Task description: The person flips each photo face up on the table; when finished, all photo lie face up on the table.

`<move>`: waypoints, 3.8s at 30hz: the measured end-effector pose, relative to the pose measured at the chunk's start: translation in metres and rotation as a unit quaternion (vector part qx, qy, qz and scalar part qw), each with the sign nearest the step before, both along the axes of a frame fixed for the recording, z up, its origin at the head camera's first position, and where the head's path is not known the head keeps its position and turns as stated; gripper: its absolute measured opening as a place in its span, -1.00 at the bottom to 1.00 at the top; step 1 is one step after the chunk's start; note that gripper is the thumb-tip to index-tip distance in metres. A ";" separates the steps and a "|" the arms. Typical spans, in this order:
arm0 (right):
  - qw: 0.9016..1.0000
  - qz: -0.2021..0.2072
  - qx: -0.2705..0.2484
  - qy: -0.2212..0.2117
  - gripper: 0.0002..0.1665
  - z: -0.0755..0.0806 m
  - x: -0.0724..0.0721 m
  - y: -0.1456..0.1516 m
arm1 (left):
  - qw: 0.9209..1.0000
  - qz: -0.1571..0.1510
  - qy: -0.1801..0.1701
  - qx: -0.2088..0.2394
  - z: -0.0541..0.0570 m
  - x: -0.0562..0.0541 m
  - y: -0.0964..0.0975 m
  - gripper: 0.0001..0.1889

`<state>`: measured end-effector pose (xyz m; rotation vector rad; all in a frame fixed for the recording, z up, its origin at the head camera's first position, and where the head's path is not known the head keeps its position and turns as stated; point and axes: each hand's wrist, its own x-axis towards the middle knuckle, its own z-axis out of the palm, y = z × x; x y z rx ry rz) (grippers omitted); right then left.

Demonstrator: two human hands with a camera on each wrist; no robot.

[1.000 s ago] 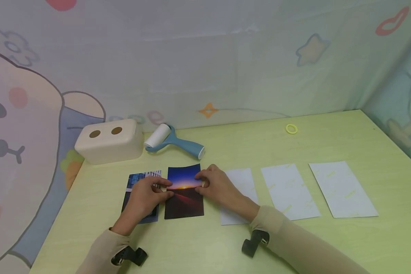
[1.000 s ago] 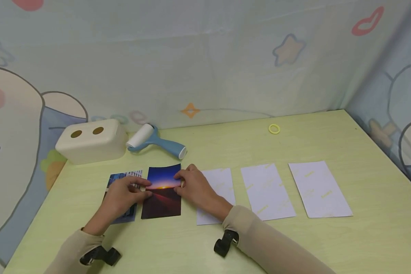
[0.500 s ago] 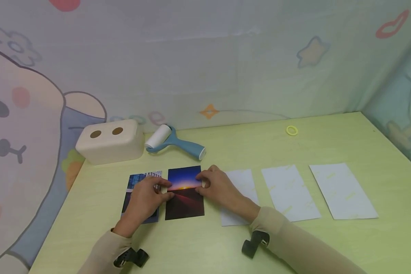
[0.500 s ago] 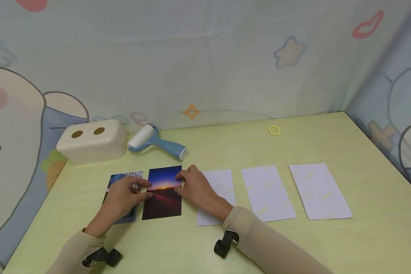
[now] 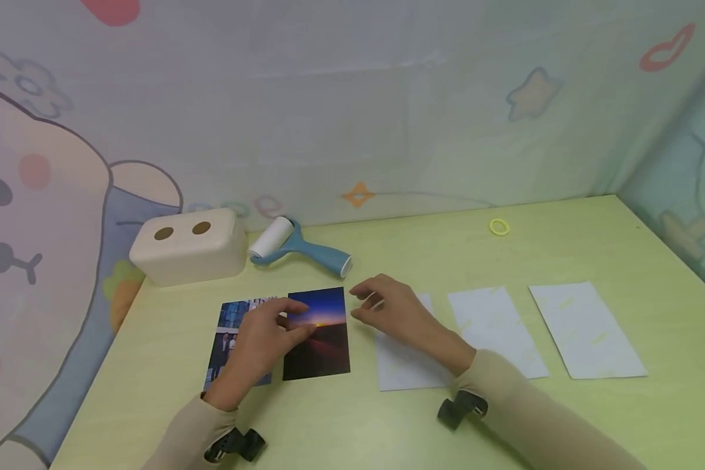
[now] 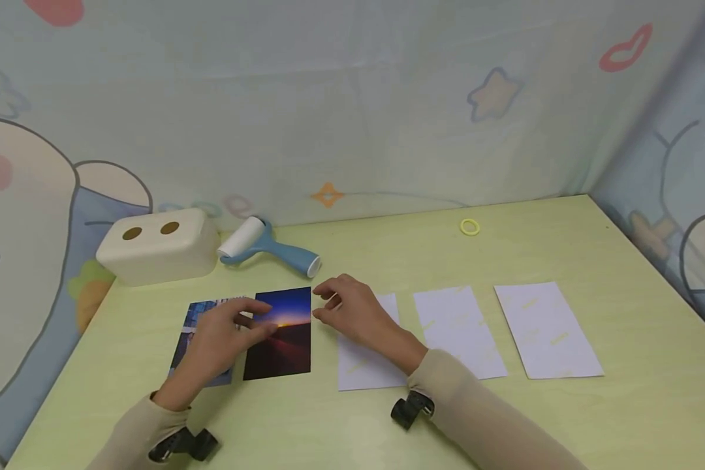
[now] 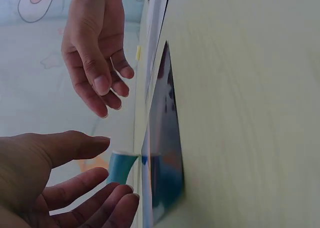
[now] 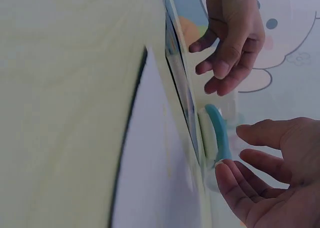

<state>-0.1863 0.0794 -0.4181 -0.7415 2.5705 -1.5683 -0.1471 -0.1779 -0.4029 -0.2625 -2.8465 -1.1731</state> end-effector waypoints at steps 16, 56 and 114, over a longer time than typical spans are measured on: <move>0.999 0.004 0.023 0.032 -0.60 0.007 0.001 0.049 | 0.995 -0.065 -0.006 0.079 -0.001 0.000 0.040 -0.66; 0.995 0.056 0.080 0.017 -0.63 -0.008 -0.005 0.123 | 0.963 -0.255 0.001 -0.091 -0.017 0.007 0.100 -0.24; 0.990 0.090 0.093 -0.055 -0.26 0.004 -0.009 0.133 | 0.955 -0.293 0.010 -0.036 -0.016 -0.003 0.084 -0.43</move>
